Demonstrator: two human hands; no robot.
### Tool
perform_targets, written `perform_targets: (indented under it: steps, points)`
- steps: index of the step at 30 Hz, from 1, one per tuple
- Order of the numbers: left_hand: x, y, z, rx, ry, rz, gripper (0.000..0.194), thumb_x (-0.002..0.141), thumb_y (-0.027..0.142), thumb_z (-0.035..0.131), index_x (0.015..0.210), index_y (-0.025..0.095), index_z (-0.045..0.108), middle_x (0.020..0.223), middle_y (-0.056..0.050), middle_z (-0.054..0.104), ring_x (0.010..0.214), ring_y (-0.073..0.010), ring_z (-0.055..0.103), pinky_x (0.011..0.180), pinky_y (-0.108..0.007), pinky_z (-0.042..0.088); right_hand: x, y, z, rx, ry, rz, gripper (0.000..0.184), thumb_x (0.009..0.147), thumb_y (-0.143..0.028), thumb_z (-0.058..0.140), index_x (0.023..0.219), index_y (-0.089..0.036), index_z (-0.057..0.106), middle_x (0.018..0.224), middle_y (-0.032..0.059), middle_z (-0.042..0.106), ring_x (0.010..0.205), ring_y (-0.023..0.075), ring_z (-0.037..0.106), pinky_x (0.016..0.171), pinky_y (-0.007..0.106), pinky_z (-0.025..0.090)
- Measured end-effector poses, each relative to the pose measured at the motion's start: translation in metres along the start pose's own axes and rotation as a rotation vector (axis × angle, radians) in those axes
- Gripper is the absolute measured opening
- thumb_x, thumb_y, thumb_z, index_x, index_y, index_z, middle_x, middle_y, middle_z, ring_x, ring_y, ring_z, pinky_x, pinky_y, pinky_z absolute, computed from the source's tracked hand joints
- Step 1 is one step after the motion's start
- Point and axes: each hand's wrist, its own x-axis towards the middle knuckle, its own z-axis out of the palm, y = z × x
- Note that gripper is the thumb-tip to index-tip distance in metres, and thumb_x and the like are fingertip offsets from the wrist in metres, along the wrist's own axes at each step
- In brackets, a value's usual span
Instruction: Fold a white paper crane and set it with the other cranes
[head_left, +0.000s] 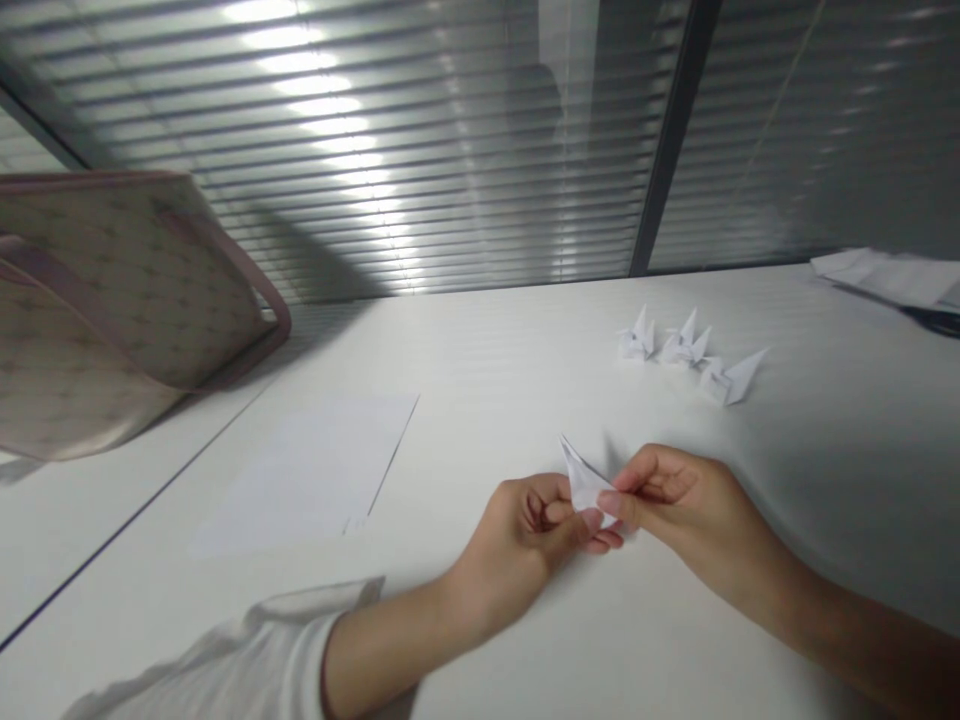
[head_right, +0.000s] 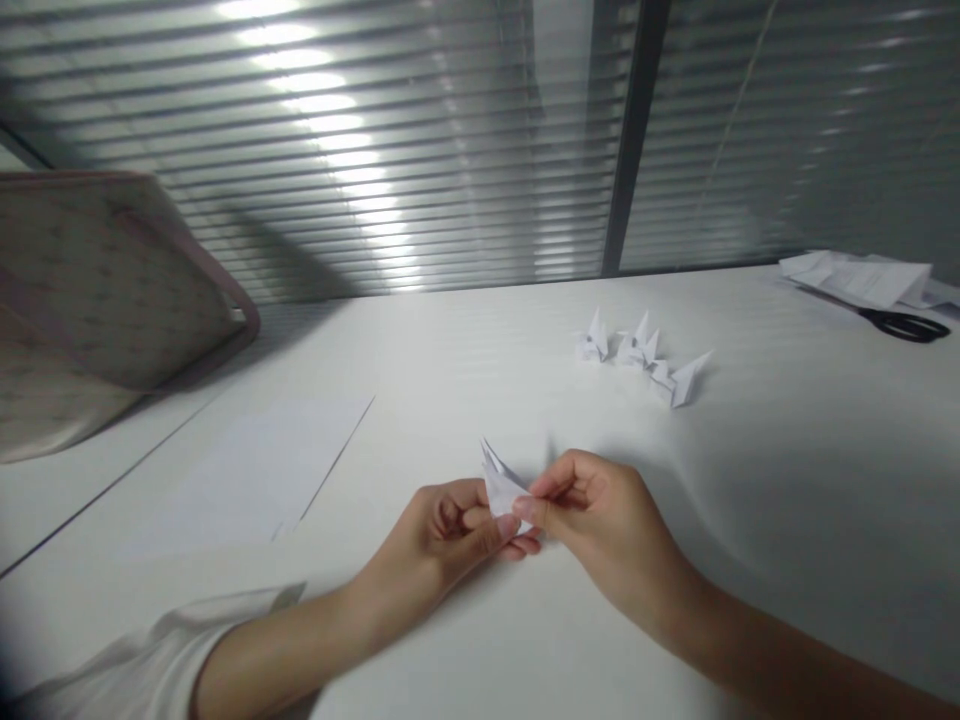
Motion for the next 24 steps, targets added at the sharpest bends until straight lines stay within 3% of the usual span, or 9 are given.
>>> perform_targets:
  steps: [6,10,13,17,20,24]
  points:
    - [0.0,0.005,0.004,-0.031,0.03,-0.001,0.046,0.067,0.055,0.072,0.08,0.011,0.069,0.075,-0.007,0.07,0.07,-0.0163,0.063,0.07,-0.026,0.049,0.002,0.003,0.0,-0.007,0.014,-0.042,0.026,0.064,-0.027,0.079,0.075,-0.019,0.057,0.062,-0.0045,0.061,0.057,0.0113,0.062,0.053,0.021,0.05]
    - [-0.001,0.005,0.007,-0.024,0.053,0.0,0.037,0.067,0.047,0.076,0.077,0.012,0.068,0.068,-0.005,0.068,0.066,-0.0158,0.062,0.069,-0.027,0.049,0.001,0.006,0.0,-0.103,0.045,-0.106,0.024,0.068,-0.024,0.076,0.082,-0.02,0.056,0.064,-0.0046,0.058,0.059,0.0121,0.062,0.054,0.022,0.051]
    - [-0.002,0.002,0.008,-0.09,0.105,0.029,0.028,0.071,0.038,0.076,0.079,0.012,0.066,0.066,-0.002,0.066,0.066,-0.0137,0.062,0.072,-0.025,0.049,-0.001,0.003,0.0,-0.305,0.093,-0.286,0.018,0.073,-0.023,0.072,0.086,-0.021,0.059,0.074,-0.0013,0.06,0.065,0.0138,0.062,0.061,0.026,0.051]
    - [-0.002,-0.002,0.005,-0.18,0.11,0.089,0.02,0.078,0.031,0.07,0.082,0.013,0.062,0.079,-0.003,0.066,0.078,-0.0146,0.062,0.082,-0.027,0.048,-0.003,-0.002,-0.003,-0.615,0.158,-0.608,0.008,0.078,-0.018,0.069,0.082,-0.021,0.062,0.076,0.0,0.057,0.069,0.0143,0.057,0.065,0.027,0.047]
    - [-0.001,-0.003,0.005,-0.176,0.065,0.111,0.02,0.081,0.033,0.066,0.082,0.013,0.062,0.086,-0.004,0.066,0.085,-0.0172,0.061,0.087,-0.032,0.048,-0.002,-0.004,-0.003,-0.681,0.158,-0.668,0.007,0.079,-0.017,0.068,0.081,-0.021,0.061,0.073,-0.0003,0.057,0.068,0.0146,0.056,0.063,0.027,0.045]
    - [-0.001,-0.005,0.007,-0.134,0.094,0.124,0.024,0.081,0.037,0.065,0.083,0.013,0.063,0.088,-0.006,0.067,0.087,-0.019,0.061,0.087,-0.033,0.048,-0.003,-0.004,-0.003,-0.693,0.122,-0.657,0.01,0.081,-0.017,0.066,0.077,-0.021,0.059,0.072,-0.0004,0.057,0.066,0.0143,0.056,0.061,0.026,0.045]
